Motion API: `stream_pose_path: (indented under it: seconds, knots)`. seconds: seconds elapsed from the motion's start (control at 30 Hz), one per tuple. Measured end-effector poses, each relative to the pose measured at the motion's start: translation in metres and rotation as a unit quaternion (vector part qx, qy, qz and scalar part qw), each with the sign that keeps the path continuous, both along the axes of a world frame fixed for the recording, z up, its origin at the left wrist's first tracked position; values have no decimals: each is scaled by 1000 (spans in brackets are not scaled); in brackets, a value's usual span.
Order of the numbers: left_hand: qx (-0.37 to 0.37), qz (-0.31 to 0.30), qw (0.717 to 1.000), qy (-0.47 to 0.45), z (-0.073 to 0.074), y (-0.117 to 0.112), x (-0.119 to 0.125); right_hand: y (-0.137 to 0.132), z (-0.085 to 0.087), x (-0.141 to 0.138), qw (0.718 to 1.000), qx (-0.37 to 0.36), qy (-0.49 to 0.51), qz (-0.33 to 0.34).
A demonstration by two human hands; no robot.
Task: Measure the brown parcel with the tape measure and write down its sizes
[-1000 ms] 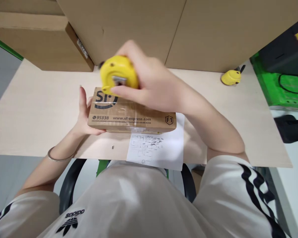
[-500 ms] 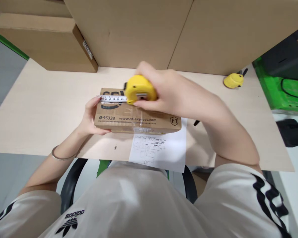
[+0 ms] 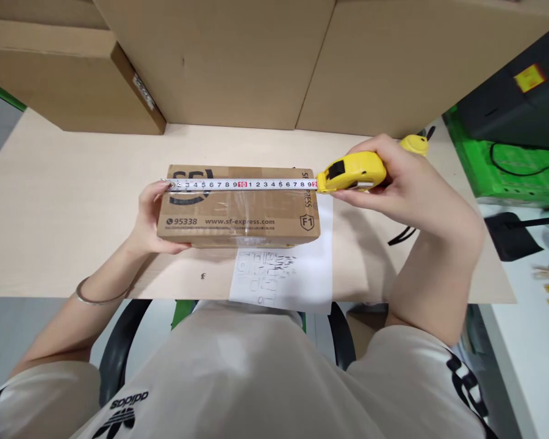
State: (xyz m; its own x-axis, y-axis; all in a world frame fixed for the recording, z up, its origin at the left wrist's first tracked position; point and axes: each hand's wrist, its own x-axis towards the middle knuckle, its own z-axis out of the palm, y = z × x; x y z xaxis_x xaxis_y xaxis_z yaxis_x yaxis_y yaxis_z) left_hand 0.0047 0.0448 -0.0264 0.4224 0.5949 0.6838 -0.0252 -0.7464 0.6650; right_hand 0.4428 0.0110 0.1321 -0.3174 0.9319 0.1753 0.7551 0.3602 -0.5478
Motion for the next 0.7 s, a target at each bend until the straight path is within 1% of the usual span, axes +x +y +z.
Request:
stream_pose_path:
  seconds: [0.07,0.13,0.2,0.23,0.3,0.4,0.47,0.53,0.6,0.63,0.7]
  knots:
    - [-14,6,1000,-5,0,-1,0,2,7,-1,1000,0,-14,8]
    - [-30,13,999,-6,0,-2,0,5,17,-2,999,-1,-47,18]
    - [-52,25,998,-5,-1,-6,0,10,28,-10,996,-2,-88,32]
    - [-66,31,997,-5,-1,-8,1,15,33,-19,994,-5,-100,50]
    - [-98,38,994,-14,-2,-12,3,25,37,-47,989,-10,-107,106]
    - [-133,35,990,-43,-5,-17,8,39,34,-109,975,-9,-100,198]
    - [-130,19,990,-49,-6,-18,10,45,31,-148,962,-8,-115,246]
    - [-125,9,991,-46,-5,-19,10,47,32,-176,950,16,-113,292]
    - [-146,25,987,-58,0,-20,11,47,38,-188,942,45,-95,318]
    - [-173,43,981,-75,5,-21,12,47,43,-189,943,57,-81,317]
    - [-261,73,954,-124,18,-24,17,46,53,-182,953,74,-25,294]
